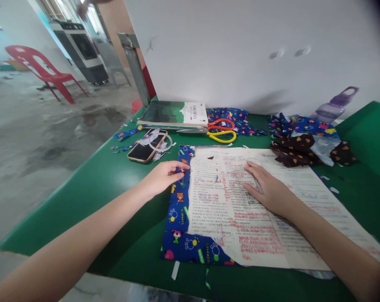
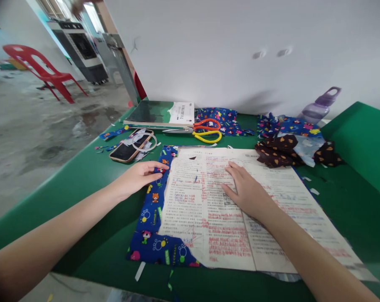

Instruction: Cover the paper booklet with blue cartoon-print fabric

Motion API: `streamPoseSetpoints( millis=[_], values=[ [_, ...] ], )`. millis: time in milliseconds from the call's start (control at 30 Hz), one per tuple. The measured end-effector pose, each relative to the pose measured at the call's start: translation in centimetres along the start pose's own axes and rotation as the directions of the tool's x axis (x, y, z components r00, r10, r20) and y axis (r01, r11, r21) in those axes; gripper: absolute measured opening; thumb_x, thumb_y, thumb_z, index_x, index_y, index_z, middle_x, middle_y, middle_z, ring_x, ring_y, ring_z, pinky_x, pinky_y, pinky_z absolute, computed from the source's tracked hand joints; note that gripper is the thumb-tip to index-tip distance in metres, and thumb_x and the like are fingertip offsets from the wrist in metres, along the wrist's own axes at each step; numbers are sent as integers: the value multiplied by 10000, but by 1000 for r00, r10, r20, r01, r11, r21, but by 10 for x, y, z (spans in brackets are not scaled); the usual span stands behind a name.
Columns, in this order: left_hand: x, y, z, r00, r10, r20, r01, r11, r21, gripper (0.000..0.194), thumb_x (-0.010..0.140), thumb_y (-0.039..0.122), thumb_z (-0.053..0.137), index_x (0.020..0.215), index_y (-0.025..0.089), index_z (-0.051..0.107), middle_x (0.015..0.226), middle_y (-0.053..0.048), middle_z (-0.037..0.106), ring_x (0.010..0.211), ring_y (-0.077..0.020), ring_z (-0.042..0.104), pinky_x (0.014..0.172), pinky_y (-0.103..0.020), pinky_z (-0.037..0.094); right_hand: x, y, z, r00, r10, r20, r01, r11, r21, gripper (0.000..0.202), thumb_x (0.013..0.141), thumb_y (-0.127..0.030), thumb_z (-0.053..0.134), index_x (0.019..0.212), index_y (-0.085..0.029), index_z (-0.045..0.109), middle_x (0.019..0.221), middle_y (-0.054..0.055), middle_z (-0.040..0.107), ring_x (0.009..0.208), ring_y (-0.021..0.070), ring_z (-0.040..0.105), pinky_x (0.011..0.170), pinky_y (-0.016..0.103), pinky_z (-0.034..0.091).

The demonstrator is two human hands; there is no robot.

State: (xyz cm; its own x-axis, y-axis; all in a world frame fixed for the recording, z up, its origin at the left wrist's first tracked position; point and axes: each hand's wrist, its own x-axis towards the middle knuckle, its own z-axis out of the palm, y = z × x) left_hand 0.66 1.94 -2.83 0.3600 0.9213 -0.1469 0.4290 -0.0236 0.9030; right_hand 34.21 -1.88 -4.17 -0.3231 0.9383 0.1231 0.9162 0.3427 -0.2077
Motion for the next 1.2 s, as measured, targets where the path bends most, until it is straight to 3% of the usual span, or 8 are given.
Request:
streamPoseSetpoints(
  millis=[133, 433, 733, 933, 1200],
  values=[
    [0, 0, 1, 1000, -3, -22, 3, 1000, -14, 344, 812, 234, 589, 1156, 214, 584, 1035, -40, 676, 873, -178, 633, 834, -347, 460, 0, 0, 0, 1000, -2, 6, 2, 1000, -9, 539, 890, -508, 370, 1320, -184, 401, 1461, 114, 346, 1332, 247, 347, 1080, 418, 339],
    [-1, 1, 1, 999, -27, -32, 27, 1000, 2, 376, 810, 270, 601, 1181, 224, 562, 890, -26, 685, 794, -186, 636, 785, -352, 462, 0, -1, 0, 1000, 3, 3, -3, 1000, -10, 536, 888, -510, 372, 1321, -194, 399, 1465, 107, 344, 1328, 251, 356, 1066, 420, 357],
    [-2, 5, 1, 999, -30, 21, 31, 997, -65, 365, 820, 257, 594, 1180, 218, 555, 840, -8, 672, 778, -170, 630, 774, -328, 465, -1, 0, 1, 1000, -3, 10, 4, 1000, -26, 566, 896, -513, 365, 1345, -169, 380, 1478, 105, 325, 1343, 238, 331, 1088, 406, 328],
    [0, 3, 1, 999, 9, 32, -9, 1000, 22, 350, 812, 306, 592, 1152, 220, 583, 998, -26, 658, 830, -169, 609, 786, -313, 440, -1, -3, 2, 1000, -11, 12, 11, 999, -38, 579, 903, -514, 347, 1346, -143, 383, 1475, 119, 326, 1350, 231, 317, 1099, 394, 313],
    [-2, 6, 1, 1000, 20, 7, -21, 982, 188, 349, 807, 318, 577, 1143, 226, 606, 760, 21, 598, 624, -131, 500, 628, -259, 365, -1, -4, -6, 999, -4, 32, 5, 1000, -26, 598, 903, -519, 339, 1374, -151, 358, 1493, 124, 294, 1369, 248, 281, 1111, 419, 286]
  ],
)
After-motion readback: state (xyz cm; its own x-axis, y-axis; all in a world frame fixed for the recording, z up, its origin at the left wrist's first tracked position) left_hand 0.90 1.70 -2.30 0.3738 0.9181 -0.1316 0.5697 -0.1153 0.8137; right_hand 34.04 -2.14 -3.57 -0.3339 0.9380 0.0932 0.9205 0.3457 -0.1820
